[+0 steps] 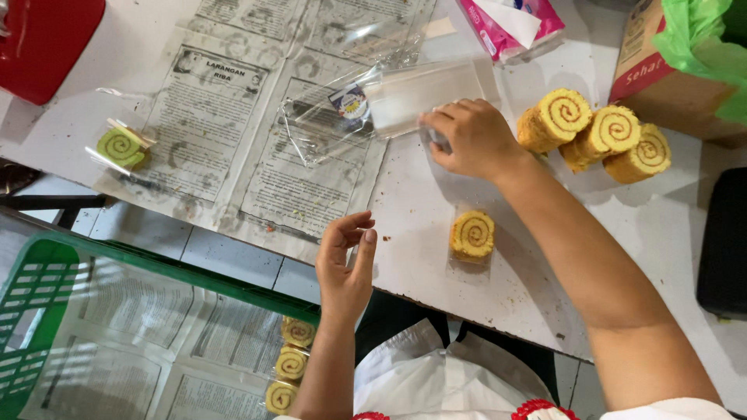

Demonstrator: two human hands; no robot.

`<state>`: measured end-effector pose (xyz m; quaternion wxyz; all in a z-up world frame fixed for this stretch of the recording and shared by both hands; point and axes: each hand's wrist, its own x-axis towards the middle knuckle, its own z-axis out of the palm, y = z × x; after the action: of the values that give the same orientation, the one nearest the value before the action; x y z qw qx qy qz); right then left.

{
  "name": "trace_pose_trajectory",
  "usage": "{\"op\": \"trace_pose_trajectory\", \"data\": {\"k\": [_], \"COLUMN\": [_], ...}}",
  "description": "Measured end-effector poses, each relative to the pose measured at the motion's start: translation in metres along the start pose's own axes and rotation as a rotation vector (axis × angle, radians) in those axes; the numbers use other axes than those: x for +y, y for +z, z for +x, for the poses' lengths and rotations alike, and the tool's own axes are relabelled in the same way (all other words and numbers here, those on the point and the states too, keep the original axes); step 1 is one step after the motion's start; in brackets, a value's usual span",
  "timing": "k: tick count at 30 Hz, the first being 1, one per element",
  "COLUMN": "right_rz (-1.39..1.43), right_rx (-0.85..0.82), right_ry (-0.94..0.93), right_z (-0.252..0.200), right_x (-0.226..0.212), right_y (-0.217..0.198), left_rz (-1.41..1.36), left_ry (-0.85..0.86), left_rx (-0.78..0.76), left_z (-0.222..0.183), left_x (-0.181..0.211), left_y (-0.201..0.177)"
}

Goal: The person packages individual slices of roll cake into small plastic containers and secures them with tape before placing them into a green crate.

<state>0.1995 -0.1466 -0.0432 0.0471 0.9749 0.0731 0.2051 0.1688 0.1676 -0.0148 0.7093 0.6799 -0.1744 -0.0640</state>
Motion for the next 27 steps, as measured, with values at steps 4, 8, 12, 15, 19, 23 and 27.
{"op": "trace_pose_trajectory", "data": {"k": [4,8,12,15,19,23,27], "right_rz": [-0.091,-0.123,-0.014,-0.004,-0.043,-0.022,0.341], "right_rx": [0.028,0.079,0.372,0.440,0.355,0.309,0.399], "right_ry": [-0.064,-0.057,-0.068,-0.153,-0.245,-0.182,0.220], "right_z": [-0.003,-0.011,-0.024,-0.048,-0.088,-0.117,-0.165], "right_x": [0.005,0.015,-0.003,-0.055,-0.130,-0.132,-0.049], "right_y": [0.010,0.025,-0.007,-0.071,-0.130,-0.149,-0.168], "left_rz": [0.014,0.004,-0.243,-0.662,-1.060,-1.068,-1.004], "left_ry": [0.005,0.003,-0.086,-0.188,-0.363,-0.541,-0.523], "left_rx": [-0.002,-0.002,-0.092,-0.327,-0.573,-0.402,-0.395], "left_z": [-0.006,-0.009,-0.014,-0.017,-0.030,-0.057,-0.059], "left_x": [-0.001,0.000,-0.012,-0.023,-0.020,-0.042,-0.018], "left_y": [0.002,0.003,0.005,0.012,0.035,0.059,0.066]}}
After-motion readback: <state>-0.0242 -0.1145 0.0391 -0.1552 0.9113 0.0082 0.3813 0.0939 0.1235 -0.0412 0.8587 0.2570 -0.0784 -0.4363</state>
